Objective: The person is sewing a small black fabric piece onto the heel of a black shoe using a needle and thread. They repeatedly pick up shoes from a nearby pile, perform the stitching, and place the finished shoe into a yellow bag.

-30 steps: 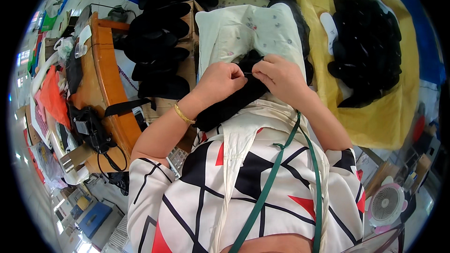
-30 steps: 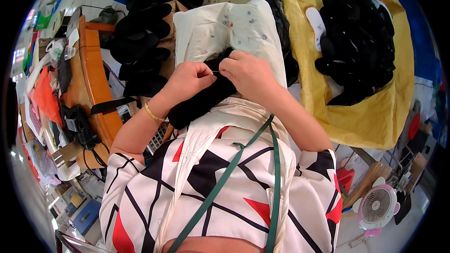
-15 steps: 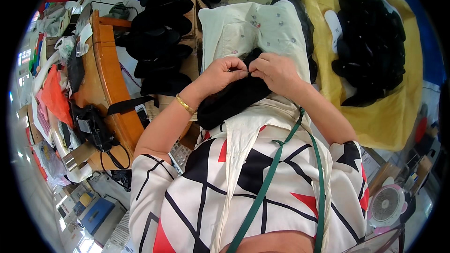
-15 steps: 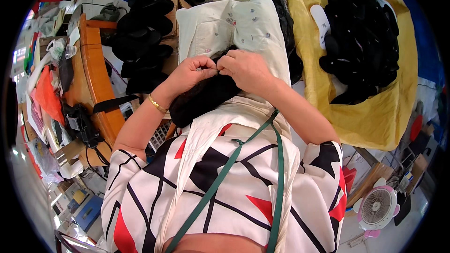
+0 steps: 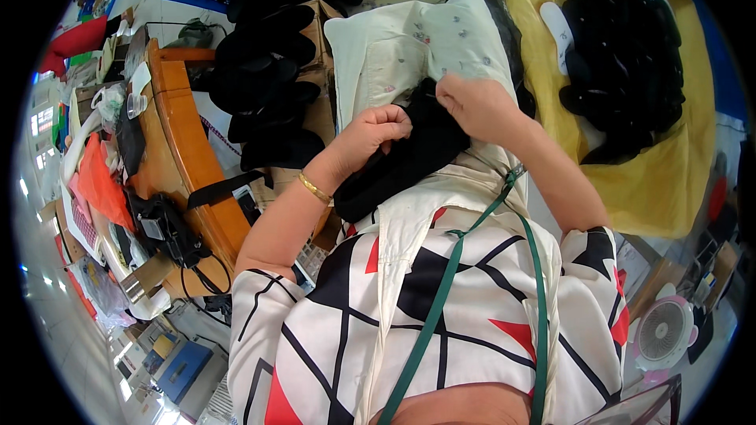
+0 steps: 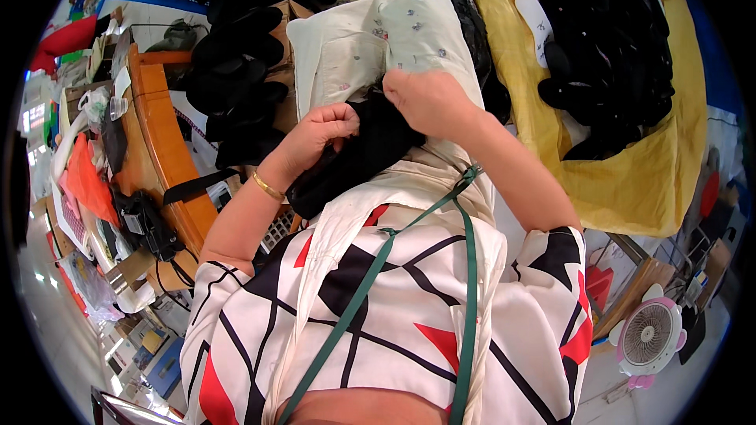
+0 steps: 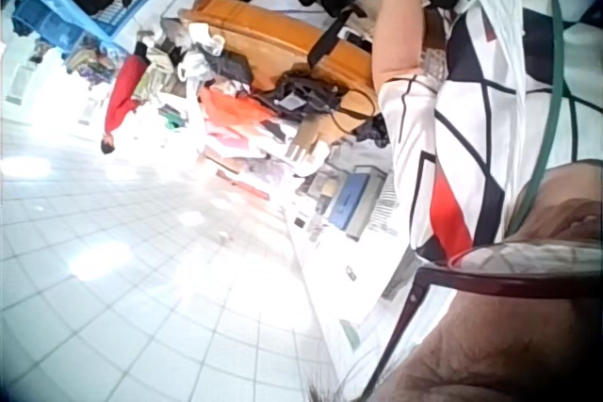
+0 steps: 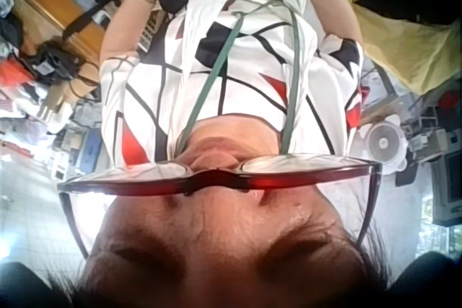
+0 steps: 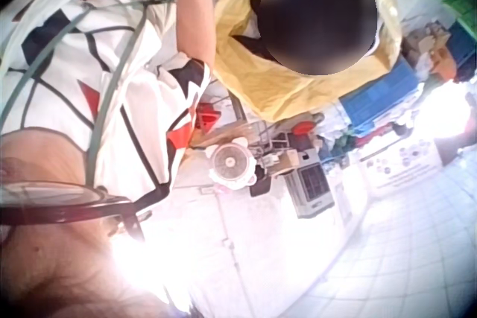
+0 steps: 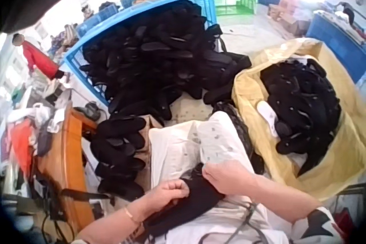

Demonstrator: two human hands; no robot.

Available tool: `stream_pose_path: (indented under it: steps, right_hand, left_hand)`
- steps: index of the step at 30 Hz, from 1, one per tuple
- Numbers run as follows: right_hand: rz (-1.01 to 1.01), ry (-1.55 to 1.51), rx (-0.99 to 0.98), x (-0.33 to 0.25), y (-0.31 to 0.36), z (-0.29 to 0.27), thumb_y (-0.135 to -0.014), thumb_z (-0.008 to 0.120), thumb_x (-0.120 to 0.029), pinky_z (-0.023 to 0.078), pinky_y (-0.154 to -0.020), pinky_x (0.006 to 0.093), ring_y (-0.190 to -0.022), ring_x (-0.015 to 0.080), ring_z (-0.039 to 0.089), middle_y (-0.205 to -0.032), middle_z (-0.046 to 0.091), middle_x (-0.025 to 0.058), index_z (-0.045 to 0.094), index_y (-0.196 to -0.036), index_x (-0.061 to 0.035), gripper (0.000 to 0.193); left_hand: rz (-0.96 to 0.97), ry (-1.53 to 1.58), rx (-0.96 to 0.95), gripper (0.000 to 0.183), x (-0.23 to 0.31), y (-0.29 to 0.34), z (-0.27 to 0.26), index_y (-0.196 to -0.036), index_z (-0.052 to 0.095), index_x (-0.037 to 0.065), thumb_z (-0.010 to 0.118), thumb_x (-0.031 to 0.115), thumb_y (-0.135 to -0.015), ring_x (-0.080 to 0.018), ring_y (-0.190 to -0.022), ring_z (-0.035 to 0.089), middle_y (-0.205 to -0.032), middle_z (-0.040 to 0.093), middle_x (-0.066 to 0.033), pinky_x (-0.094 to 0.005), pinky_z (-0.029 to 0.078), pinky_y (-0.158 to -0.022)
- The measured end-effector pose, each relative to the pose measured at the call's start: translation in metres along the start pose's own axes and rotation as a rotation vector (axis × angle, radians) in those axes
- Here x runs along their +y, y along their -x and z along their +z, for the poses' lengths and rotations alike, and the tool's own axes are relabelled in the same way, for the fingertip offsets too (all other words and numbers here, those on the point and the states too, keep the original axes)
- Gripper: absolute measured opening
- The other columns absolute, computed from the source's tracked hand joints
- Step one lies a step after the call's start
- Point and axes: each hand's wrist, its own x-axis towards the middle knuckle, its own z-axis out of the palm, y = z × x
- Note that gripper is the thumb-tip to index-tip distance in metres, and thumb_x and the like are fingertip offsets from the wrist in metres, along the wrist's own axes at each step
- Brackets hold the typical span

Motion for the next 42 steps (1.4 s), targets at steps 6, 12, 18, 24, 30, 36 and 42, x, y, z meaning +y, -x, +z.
stream_pose_path:
  steps: [6,12,18,24,30,36,42]
  right_hand:
    - [0.002,-0.049,0.025,0.004,0.007,0.007,-0.096,0.055,-0.015,0.048,-0.064,0.0462,-0.075,0.0402,0.063,-0.078,0.065,0.0171,0.056,-0.099,-0.0056,0.01]
    - [-0.031,-0.282,0.165,-0.005,0.013,0.005,-0.094,0.058,-0.008,0.048,-0.061,0.0353,-0.065,0.0302,0.061,-0.072,0.062,0.0126,0.057,-0.097,-0.0029,0.006]
    - [-0.042,-0.697,0.24,-0.048,0.031,-0.02,-0.098,0.057,-0.004,0.045,-0.06,0.0245,-0.064,0.0104,0.055,-0.075,0.058,0.0022,0.055,-0.096,-0.002,0.003]
    - [-0.095,-0.884,0.125,-0.075,0.043,-0.041,-0.097,0.059,0.0,0.045,-0.061,0.0222,-0.065,0.0079,0.053,-0.076,0.058,0.0002,0.055,-0.1,-0.0005,0.005]
    - [-0.129,-0.971,-0.048,-0.087,0.049,-0.051,-0.095,0.057,0.002,0.051,-0.066,0.0229,-0.072,0.0097,0.064,-0.079,0.065,0.0043,0.058,-0.1,0.0,0.005]
    - [-0.069,-0.702,-0.119,-0.071,0.039,-0.028,-0.09,0.066,-0.002,0.05,-0.064,0.0259,-0.071,0.0148,0.064,-0.081,0.065,0.0071,0.062,-0.096,-0.0026,0.007]
    - [0.006,-0.205,0.199,-0.035,0.028,0.014,-0.089,0.066,-0.01,0.051,-0.067,0.0371,-0.076,0.0301,0.063,-0.086,0.062,0.0108,0.063,-0.092,-0.006,0.006]
  left_hand:
    - [0.03,-0.359,0.223,0.026,-0.014,-0.014,0.007,-0.08,0.06,0.006,0.076,0.025,-0.086,-0.0066,-0.056,0.051,-0.068,0.058,0.0019,-0.0234,0.043,-0.051]
    - [0.001,-0.438,0.323,0.029,-0.012,-0.025,0.016,-0.083,0.055,0.006,0.078,0.023,-0.086,-0.0071,-0.052,0.054,-0.064,0.057,0.0017,-0.0224,0.043,-0.045]
    - [-0.01,-0.44,0.286,0.033,-0.018,-0.03,0.014,-0.087,0.054,0.005,0.079,0.025,-0.086,-0.0086,-0.053,0.056,-0.066,0.058,-0.0004,-0.0239,0.046,-0.045]
    - [0.1,-0.526,0.278,0.04,-0.018,-0.029,0.008,-0.068,0.055,0.003,0.079,0.031,-0.083,-0.0127,-0.05,0.059,-0.059,0.061,-0.006,-0.028,0.045,-0.045]
    - [-0.028,-0.414,0.153,0.039,0.03,-0.009,0.022,-0.065,0.062,0.002,0.074,0.031,-0.088,-0.0094,-0.05,0.058,-0.056,0.062,-0.0048,-0.0253,0.043,-0.045]
    - [-0.116,-0.036,0.051,0.024,0.019,-0.005,0.019,-0.087,0.065,0.002,0.069,0.025,-0.093,-0.0086,-0.051,0.059,-0.072,0.069,-0.0069,-0.0211,0.042,-0.042]
    - [-0.178,0.032,0.094,0.012,0.023,0.008,0.022,-0.09,0.063,0.005,0.062,0.015,-0.097,-0.0064,-0.048,0.052,-0.064,0.061,-0.002,-0.0195,0.038,-0.042]
